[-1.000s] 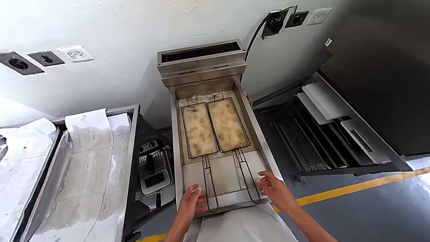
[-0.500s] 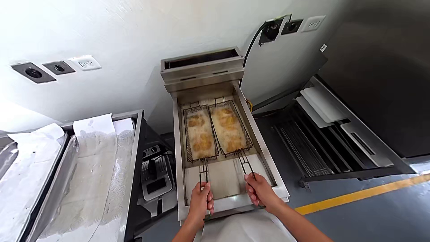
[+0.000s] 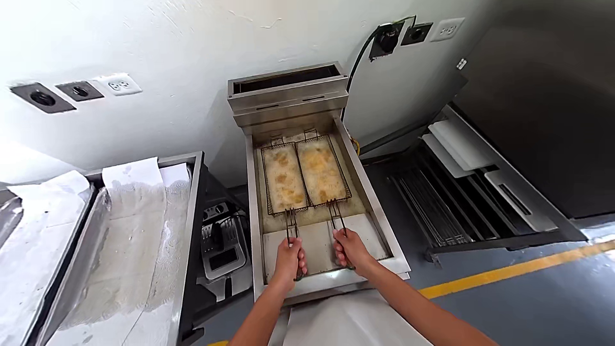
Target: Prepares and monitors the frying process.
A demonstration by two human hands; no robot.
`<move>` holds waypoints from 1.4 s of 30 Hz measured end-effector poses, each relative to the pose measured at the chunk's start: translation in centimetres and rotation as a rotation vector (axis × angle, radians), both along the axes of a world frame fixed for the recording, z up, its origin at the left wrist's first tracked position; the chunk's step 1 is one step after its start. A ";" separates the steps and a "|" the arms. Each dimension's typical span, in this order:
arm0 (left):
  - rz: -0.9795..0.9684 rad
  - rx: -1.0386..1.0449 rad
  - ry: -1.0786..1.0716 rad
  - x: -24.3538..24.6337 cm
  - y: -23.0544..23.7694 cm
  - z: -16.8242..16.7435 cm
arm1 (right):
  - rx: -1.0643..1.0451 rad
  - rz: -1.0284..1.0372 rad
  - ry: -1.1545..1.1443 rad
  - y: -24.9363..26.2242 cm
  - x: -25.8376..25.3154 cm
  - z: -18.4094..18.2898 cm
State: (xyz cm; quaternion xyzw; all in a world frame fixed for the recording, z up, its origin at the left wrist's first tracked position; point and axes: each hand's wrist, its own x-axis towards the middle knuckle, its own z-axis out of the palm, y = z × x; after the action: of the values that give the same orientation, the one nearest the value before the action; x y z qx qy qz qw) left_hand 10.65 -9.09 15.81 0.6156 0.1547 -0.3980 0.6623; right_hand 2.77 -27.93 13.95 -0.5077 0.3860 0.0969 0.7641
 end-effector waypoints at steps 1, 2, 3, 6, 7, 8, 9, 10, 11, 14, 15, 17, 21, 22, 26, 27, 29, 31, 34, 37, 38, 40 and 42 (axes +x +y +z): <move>-0.006 0.001 0.003 -0.5 0.4 0.5 | 0.002 0.011 -0.003 -0.2 -0.7 0.6; -0.015 0.001 0.009 -1.3 1.1 1.0 | 0.005 0.028 -0.002 -0.5 -2.0 1.2; -0.023 -0.001 0.012 -1.9 1.9 1.2 | 0.007 0.036 -0.001 -0.8 -3.1 1.5; -0.017 -0.010 0.005 -0.8 1.4 0.8 | 0.002 0.029 -0.009 -0.6 -1.9 1.1; -0.010 -0.009 0.000 -0.2 0.6 0.6 | -0.007 0.025 -0.009 -0.2 -0.9 0.8; -0.005 0.004 0.004 0.0 0.0 0.3 | -0.014 0.022 -0.003 0.2 -0.3 0.3; 0.000 0.010 0.005 0.0 -0.3 0.2 | -0.019 0.016 -0.005 0.2 -0.1 0.1; 0.000 0.011 0.006 -0.3 -0.2 0.5 | -0.020 0.020 -0.011 -0.1 -0.4 0.3; -0.009 0.014 0.010 -1.0 0.5 1.0 | -0.016 0.033 -0.015 -0.3 -1.5 0.7; -0.027 0.009 0.007 -2.1 2.5 1.4 | -0.007 0.051 -0.032 -1.2 -4.0 1.2; -0.027 0.004 0.002 -1.5 2.2 1.3 | -0.003 0.047 -0.033 -1.0 -3.4 1.1; -0.013 -0.012 -0.013 -0.2 0.7 0.8 | -0.009 0.040 -0.028 -0.2 -1.3 0.6; -0.008 0.007 0.005 -1.2 0.8 0.9 | -0.002 0.031 -0.027 -0.3 -2.1 0.8; -0.019 0.006 0.012 -1.9 1.7 1.2 | 0.002 0.035 -0.023 -0.6 -3.3 1.1; -0.013 -0.022 -0.008 -0.2 1.0 0.9 | -0.002 0.032 -0.021 -0.4 -1.2 1.3; -0.005 -0.018 -0.008 0.1 0.4 0.7 | -0.005 0.025 -0.018 0.1 -0.5 0.8; 0.007 -0.013 0.004 -0.2 -0.1 0.6 | -0.011 0.017 -0.021 0.0 -0.7 0.4; -0.005 -0.017 0.011 -1.8 1.4 1.4 | -0.010 0.034 -0.027 -0.7 -2.9 1.2; -0.013 -0.020 0.013 -1.3 2.1 1.4 | -0.018 0.040 -0.028 -1.2 -2.9 1.5; 0.007 -0.023 0.009 0.1 0.1 0.8 | -0.015 0.013 -0.025 0.4 -0.1 0.4; 0.020 -0.023 0.018 0.2 -0.3 0.7 | -0.010 0.004 -0.028 0.3 0.2 0.1; 0.020 -0.028 0.019 0.1 0.0 1.1 | -0.026 0.054 -0.044 -0.8 -0.3 0.7; -0.035 -0.004 0.018 -1.2 1.7 0.9 | -0.150 0.213 -0.023 -2.6 -2.8 1.0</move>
State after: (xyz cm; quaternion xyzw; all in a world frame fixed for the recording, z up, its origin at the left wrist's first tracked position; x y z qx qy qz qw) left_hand 9.42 -7.38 16.72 0.6133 0.1489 -0.4154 0.6551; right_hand -0.04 -30.54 14.92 -0.6027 0.3273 0.1426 0.7137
